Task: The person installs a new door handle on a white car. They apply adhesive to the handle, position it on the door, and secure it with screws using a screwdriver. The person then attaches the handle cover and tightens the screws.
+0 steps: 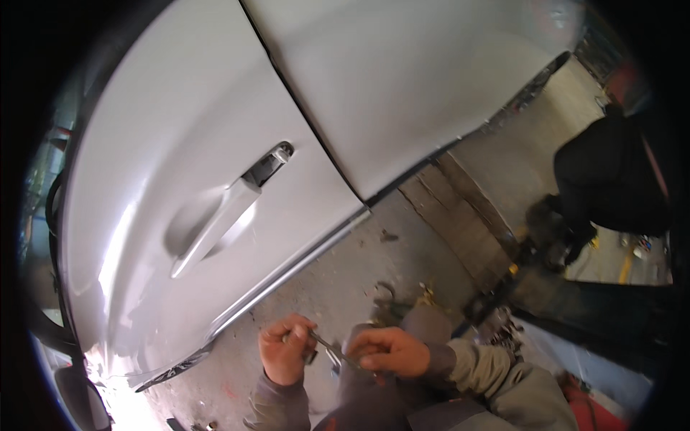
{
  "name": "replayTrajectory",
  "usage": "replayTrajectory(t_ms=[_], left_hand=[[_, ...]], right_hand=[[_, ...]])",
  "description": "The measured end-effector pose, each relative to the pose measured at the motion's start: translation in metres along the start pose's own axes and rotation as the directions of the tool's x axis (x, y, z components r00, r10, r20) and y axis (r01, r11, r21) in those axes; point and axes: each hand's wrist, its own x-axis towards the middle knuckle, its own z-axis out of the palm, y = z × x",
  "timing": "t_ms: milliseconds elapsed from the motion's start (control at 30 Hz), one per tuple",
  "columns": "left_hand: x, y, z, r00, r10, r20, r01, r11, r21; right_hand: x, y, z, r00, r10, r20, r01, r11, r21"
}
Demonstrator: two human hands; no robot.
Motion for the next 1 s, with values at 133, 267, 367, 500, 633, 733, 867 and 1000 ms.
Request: replayTrajectory(t_ms=[133,267,367,500,633,733,867,1000], left_hand=[[0.042,-0.083,-0.007,0.996,0.061,0.058,-0.053,0.99,-0.129],[0.08,-0.137,-0.011,0.974,0.226,-0.001,-0.218,0.94,-0.264],[0.103,-0.165,-0.015,0.934,0.356,-0.041,-0.341,0.847,-0.407],[0.12,-0.186,-0.018,0.883,0.467,-0.041,-0.429,0.769,-0.474],[0.108,-0.176,-0.018,0.883,0.467,-0.045,-0.437,0.785,-0.44],[0.096,-0.158,-0.022,0.9,0.43,0.076,-0.397,0.878,-0.266],[0.113,-0.14,-0.014,0.815,0.54,0.208,-0.506,0.84,-0.197],[0.13,-0.12,-0.012,0.762,0.607,0.226,-0.57,0.794,-0.212]], right_hand=[[0.026,0.036,-0.082,0.999,0.03,0.018,-0.031,0.999,0.026],[0.052,0.046,-0.139,0.986,-0.148,0.082,0.147,0.989,0.019],[0.062,0.044,-0.172,0.961,-0.236,0.146,0.246,0.968,-0.057],[0.074,0.046,-0.182,0.816,-0.477,0.326,0.576,0.712,-0.401],[0.061,0.034,-0.158,0.728,-0.572,0.377,0.597,0.259,-0.76],[0.053,0.017,-0.144,0.632,-0.616,0.471,0.637,0.067,-0.768],[0.052,0.001,-0.14,0.477,-0.656,0.586,0.727,-0.081,-0.682],[0.057,-0.01,-0.136,0.449,-0.639,0.624,0.688,-0.198,-0.698]])
